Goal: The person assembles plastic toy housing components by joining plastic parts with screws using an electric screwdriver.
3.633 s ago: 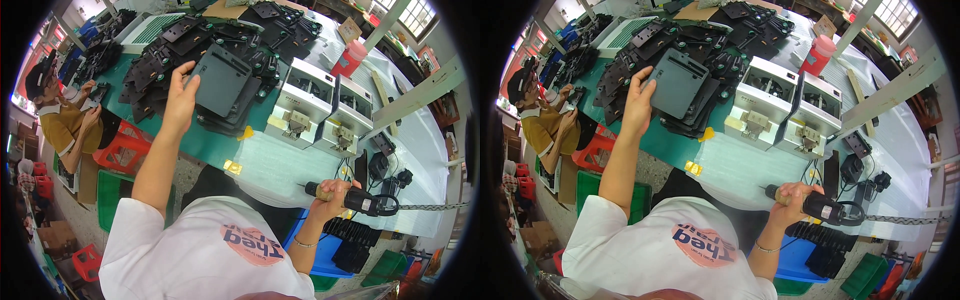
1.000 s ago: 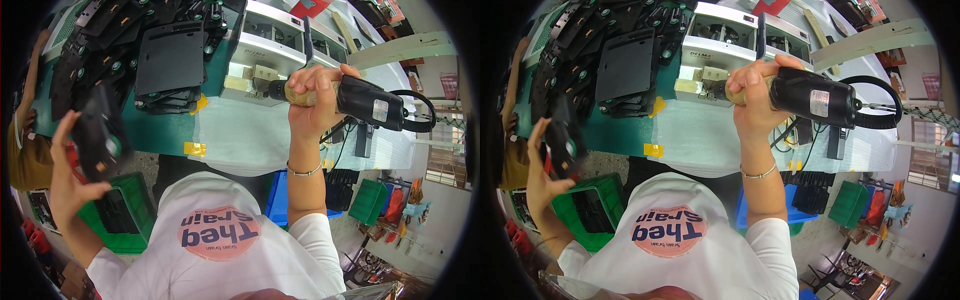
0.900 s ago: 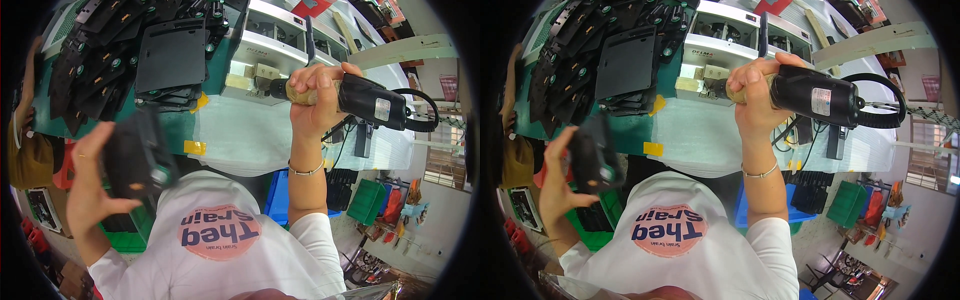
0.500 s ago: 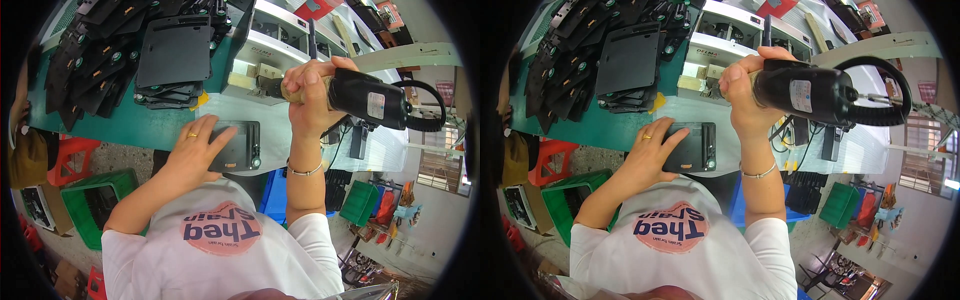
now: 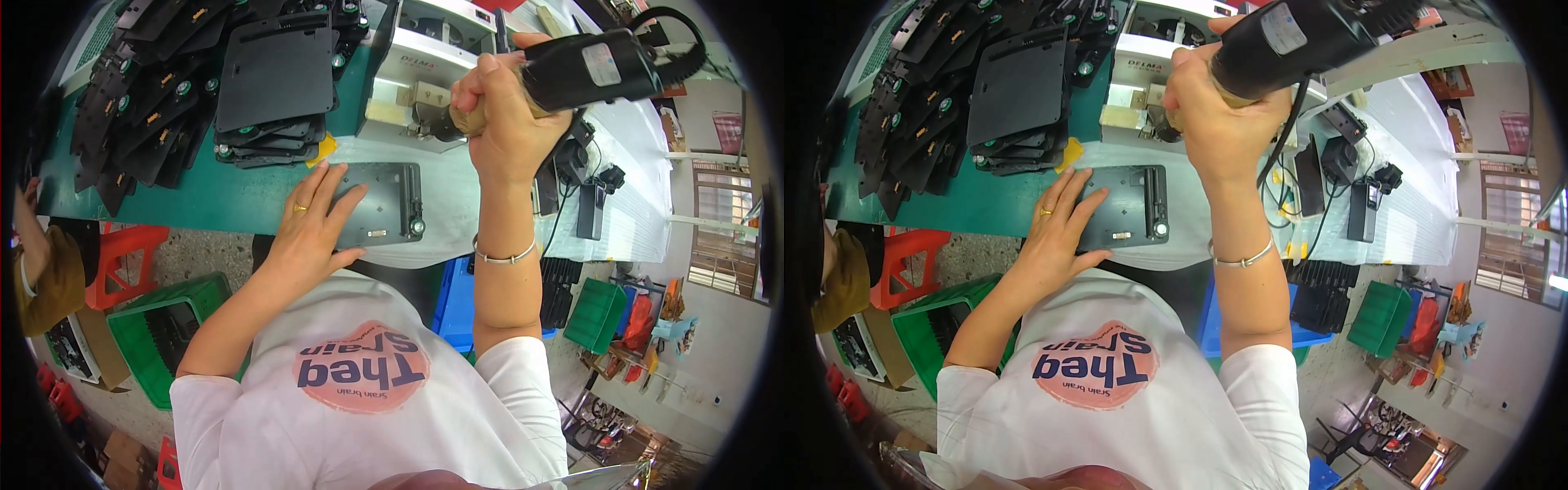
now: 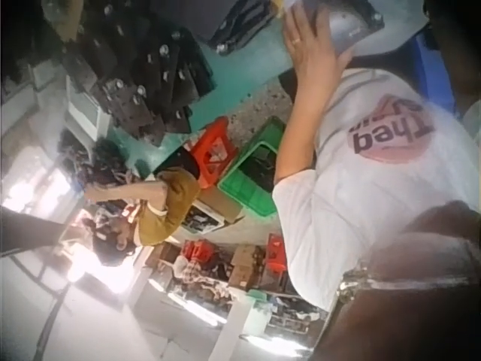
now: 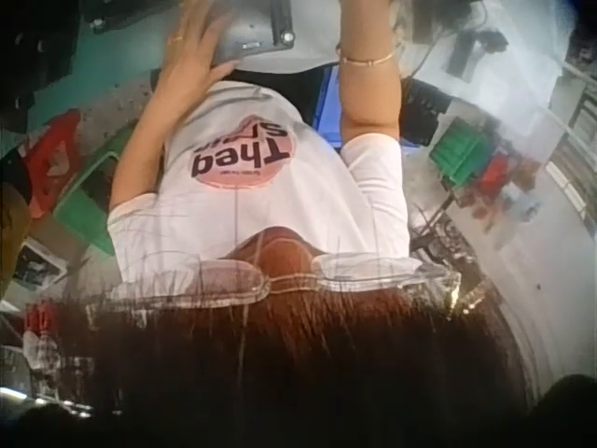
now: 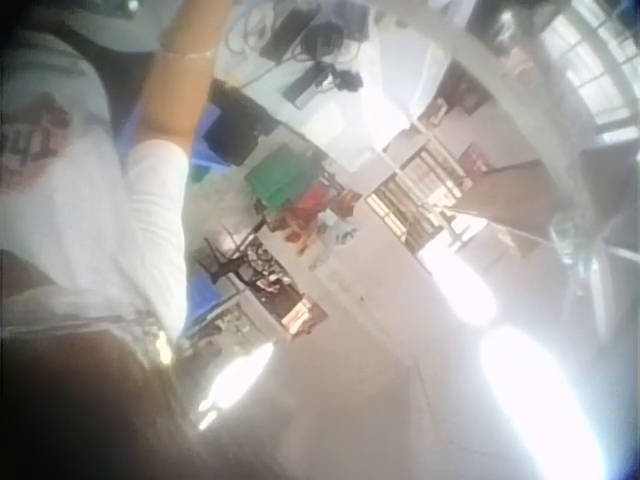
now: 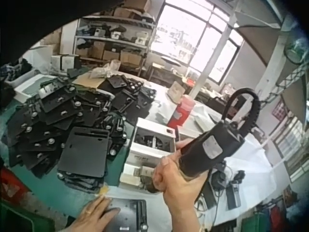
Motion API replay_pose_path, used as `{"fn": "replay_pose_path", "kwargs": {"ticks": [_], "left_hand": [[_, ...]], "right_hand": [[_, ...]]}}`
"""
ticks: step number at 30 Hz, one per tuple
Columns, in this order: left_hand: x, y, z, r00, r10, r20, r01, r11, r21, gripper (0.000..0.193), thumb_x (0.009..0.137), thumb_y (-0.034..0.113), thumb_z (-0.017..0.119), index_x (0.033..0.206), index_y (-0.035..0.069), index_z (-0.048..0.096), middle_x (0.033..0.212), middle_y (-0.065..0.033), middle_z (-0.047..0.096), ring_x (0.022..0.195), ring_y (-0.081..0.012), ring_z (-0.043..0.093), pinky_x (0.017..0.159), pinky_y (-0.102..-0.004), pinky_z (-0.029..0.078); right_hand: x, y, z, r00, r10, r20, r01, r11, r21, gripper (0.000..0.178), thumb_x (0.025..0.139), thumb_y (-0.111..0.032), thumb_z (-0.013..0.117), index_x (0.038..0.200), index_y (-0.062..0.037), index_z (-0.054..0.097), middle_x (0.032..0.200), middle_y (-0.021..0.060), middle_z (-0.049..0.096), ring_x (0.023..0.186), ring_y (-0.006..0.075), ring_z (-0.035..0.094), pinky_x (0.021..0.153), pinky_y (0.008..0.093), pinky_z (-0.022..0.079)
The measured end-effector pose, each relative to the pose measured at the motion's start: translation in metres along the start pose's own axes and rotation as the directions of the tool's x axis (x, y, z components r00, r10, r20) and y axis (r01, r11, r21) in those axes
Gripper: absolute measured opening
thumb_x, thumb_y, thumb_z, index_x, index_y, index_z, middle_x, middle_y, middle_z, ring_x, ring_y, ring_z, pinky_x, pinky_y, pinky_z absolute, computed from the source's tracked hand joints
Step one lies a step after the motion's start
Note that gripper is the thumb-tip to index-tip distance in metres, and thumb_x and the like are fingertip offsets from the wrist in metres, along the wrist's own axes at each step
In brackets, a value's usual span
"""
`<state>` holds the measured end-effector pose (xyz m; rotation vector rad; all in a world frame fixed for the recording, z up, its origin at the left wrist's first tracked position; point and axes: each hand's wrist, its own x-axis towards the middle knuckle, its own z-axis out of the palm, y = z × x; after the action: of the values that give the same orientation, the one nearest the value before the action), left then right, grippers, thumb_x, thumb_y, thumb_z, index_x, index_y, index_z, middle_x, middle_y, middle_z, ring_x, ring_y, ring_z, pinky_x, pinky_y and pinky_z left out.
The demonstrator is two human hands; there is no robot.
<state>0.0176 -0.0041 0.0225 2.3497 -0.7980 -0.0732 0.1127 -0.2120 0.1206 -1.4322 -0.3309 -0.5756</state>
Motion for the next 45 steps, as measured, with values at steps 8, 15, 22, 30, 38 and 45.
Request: {"fn": "replay_pose_path", "kwargs": {"ticks": [8,15,22,30,38,45], "left_hand": [[-0.001,0.001,0.010,0.971,0.197,-0.135,-0.199,0.980,0.001,0.061,0.061,0.028,0.083,0.116,0.017,0.062,0.125,-0.0111,0.048,0.124,-0.0324,0.042,0.101,-0.0482,0.035],[0.020,0.016,0.040,0.890,0.397,-0.224,-0.396,0.917,0.049,0.051,0.059,0.029,0.082,0.108,0.021,0.067,0.111,-0.0050,0.051,0.111,-0.0252,0.048,0.095,-0.0443,0.038],[0.022,0.010,0.050,0.885,0.404,-0.232,-0.370,0.912,0.177,0.043,0.064,0.024,0.079,0.105,0.025,0.069,0.109,-0.0024,0.052,0.109,-0.0224,0.048,0.096,-0.0431,0.038],[0.024,0.011,0.050,0.886,0.399,-0.236,-0.366,0.915,0.172,0.039,0.065,0.020,0.077,0.103,0.026,0.069,0.107,-0.0021,0.053,0.108,-0.0219,0.049,0.095,-0.0423,0.038],[0.023,0.013,0.051,0.889,0.382,-0.251,-0.350,0.922,0.166,0.037,0.066,0.020,0.076,0.102,0.026,0.070,0.107,-0.0022,0.054,0.108,-0.0216,0.049,0.095,-0.0430,0.038],[0.022,0.011,0.053,0.900,0.363,-0.241,-0.342,0.931,0.128,0.036,0.065,0.019,0.075,0.100,0.025,0.070,0.108,-0.0025,0.053,0.108,-0.0218,0.049,0.095,-0.0430,0.038]], "right_hand": [[-0.058,-0.021,-0.032,0.994,0.095,0.058,-0.104,0.977,0.184,0.038,0.087,-0.004,0.058,0.122,-0.0057,0.046,0.069,0.0053,0.048,0.050,0.0163,0.048,0.049,0.0345,0.046],[-0.081,-0.017,-0.037,0.992,0.129,0.013,-0.129,0.976,0.174,0.038,0.087,-0.004,0.058,0.122,-0.0081,0.046,0.069,0.0046,0.048,0.050,0.0157,0.047,0.049,0.0345,0.046],[-0.091,-0.018,-0.043,0.991,0.134,0.000,-0.131,0.971,0.198,0.036,0.087,-0.005,0.057,0.122,-0.0094,0.046,0.069,0.0039,0.048,0.051,0.0155,0.047,0.049,0.0338,0.046],[-0.094,-0.013,-0.040,0.991,0.132,-0.010,-0.128,0.975,0.184,0.035,0.087,-0.005,0.058,0.120,-0.0091,0.047,0.069,0.0039,0.048,0.051,0.0152,0.047,0.048,0.0326,0.045],[-0.099,-0.013,-0.031,0.996,0.088,0.028,-0.090,0.990,0.105,0.043,0.087,-0.006,0.065,0.125,-0.0098,0.045,0.066,0.0041,0.050,0.049,0.0151,0.047,0.045,0.0313,0.043],[-0.103,-0.015,-0.019,0.997,0.061,-0.047,-0.058,0.997,0.053,0.051,0.083,0.002,0.069,0.122,-0.0053,0.036,0.069,0.0094,0.058,0.053,0.0156,0.055,0.049,0.0280,0.049]]}}
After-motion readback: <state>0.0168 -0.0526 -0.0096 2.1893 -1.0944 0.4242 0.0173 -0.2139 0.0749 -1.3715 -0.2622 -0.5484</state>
